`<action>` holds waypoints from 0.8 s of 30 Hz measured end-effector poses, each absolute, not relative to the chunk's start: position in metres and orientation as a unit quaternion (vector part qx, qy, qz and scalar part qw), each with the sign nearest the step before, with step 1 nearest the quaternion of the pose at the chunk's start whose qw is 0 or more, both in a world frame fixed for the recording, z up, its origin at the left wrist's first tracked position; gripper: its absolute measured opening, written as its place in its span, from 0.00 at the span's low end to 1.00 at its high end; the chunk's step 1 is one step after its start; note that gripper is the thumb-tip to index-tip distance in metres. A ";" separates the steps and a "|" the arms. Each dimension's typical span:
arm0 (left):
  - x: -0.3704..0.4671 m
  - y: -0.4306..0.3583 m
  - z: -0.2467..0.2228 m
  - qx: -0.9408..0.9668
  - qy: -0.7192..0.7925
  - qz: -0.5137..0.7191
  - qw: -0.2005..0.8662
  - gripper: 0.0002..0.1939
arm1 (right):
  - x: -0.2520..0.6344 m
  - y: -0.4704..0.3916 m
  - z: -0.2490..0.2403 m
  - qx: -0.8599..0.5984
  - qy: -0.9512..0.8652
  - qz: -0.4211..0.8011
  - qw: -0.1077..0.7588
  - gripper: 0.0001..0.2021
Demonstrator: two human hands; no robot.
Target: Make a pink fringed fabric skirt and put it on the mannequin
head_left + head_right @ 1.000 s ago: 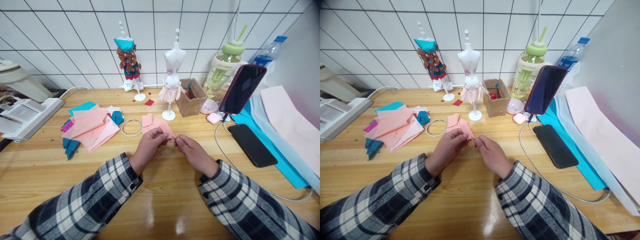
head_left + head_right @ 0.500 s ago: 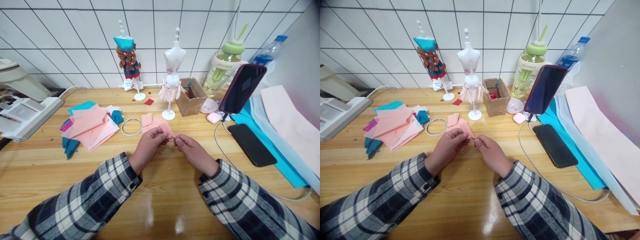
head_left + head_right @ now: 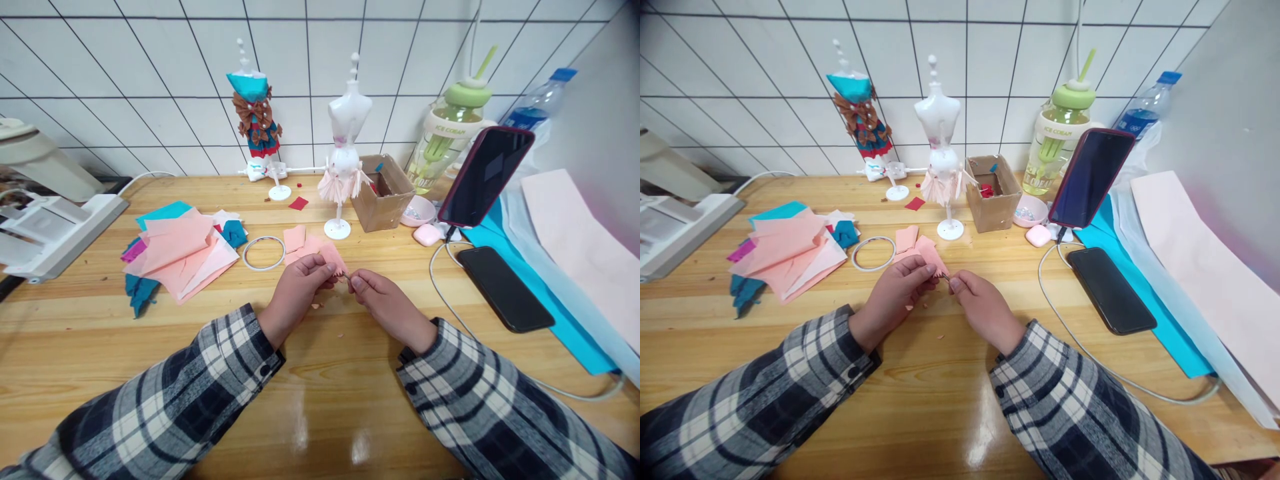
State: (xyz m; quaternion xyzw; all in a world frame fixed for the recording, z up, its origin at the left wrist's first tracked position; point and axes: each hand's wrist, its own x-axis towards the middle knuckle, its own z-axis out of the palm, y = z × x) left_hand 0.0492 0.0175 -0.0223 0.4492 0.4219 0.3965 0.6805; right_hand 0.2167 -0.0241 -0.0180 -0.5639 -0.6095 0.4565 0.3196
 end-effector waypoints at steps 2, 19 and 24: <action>0.049 0.018 -0.023 0.447 0.418 0.405 0.680 0.08 | 0.217 -0.025 -0.017 -0.563 -0.609 0.454 0.327 0.16; 0.050 0.015 -0.021 0.487 0.405 0.392 0.667 0.10 | 0.216 -0.024 -0.008 -0.612 -0.567 0.399 0.382 0.09; 0.048 0.015 -0.019 0.479 0.351 0.382 0.708 0.23 | 0.216 -0.025 -0.006 -0.600 -0.575 0.407 0.379 0.08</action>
